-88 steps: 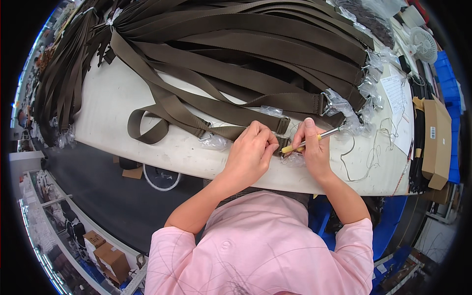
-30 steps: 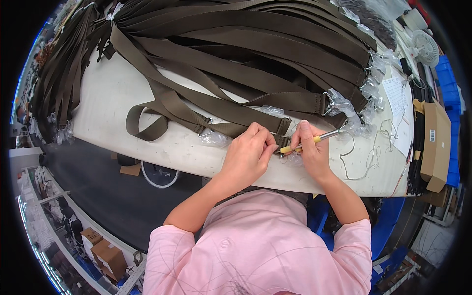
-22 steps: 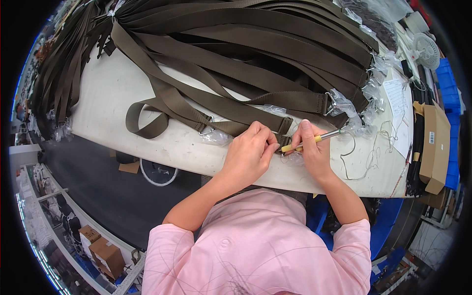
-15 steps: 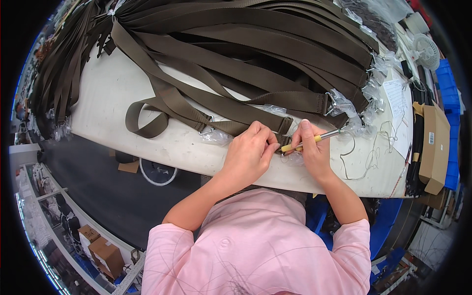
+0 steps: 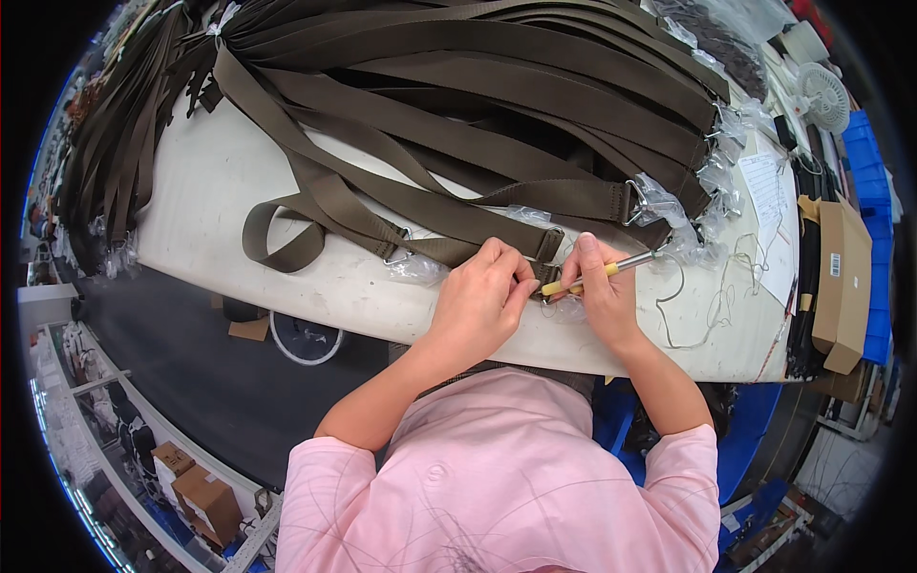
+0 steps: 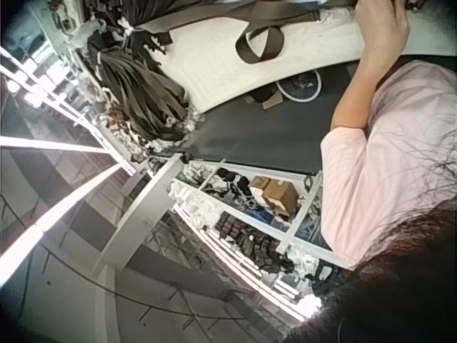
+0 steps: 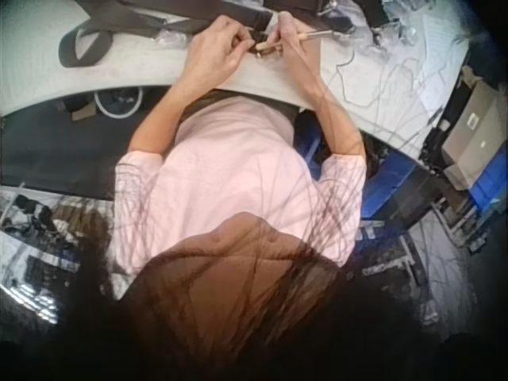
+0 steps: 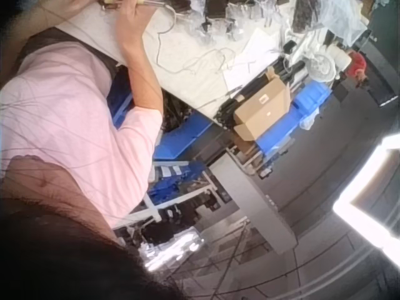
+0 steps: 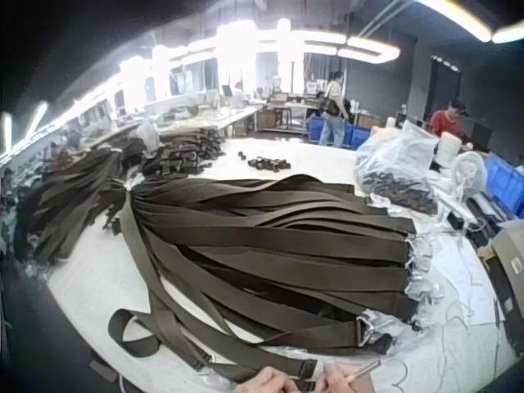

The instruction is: The person uses a yellow-handled tool to stitch metal buckles onto the ends of brown fabric straps. They repeatedly insert the tool into the strap, pull the thread through, and secure the buckle. The person handles multiple straps one at a time, moving finished items aside.

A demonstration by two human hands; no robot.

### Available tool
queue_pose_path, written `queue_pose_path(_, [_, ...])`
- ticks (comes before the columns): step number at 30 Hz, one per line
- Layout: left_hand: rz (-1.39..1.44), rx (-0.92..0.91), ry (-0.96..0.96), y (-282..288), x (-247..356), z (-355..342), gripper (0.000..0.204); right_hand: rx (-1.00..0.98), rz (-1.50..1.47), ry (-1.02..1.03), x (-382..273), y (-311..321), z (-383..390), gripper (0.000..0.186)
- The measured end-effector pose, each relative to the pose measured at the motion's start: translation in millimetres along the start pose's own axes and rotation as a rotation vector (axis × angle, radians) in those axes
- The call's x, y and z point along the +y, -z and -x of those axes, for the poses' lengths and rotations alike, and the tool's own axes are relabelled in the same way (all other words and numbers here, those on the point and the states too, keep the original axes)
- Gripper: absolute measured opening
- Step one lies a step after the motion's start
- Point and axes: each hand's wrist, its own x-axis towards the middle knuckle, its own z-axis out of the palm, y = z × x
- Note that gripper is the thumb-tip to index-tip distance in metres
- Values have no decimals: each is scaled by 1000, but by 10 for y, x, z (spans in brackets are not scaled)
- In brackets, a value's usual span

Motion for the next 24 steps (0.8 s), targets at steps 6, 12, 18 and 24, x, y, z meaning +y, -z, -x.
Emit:
queue_pose_path(6, [9, 15, -5, 5, -5, -10, 10, 6, -16, -18, -6, 6, 5, 53])
queue_pose_path(12, [11, 8, -10, 22, -2, -9, 7, 35, 0, 6, -22, 34, 19, 54])
queue_pose_path(18, [-72, 175, -113, 28, 38, 75, 21, 185, -146, 218, 4, 251, 41, 49])
queue_pose_path(24, [-220, -10, -447, 27, -65, 268, 37, 155, 385, 677, -93, 295, 186, 29])
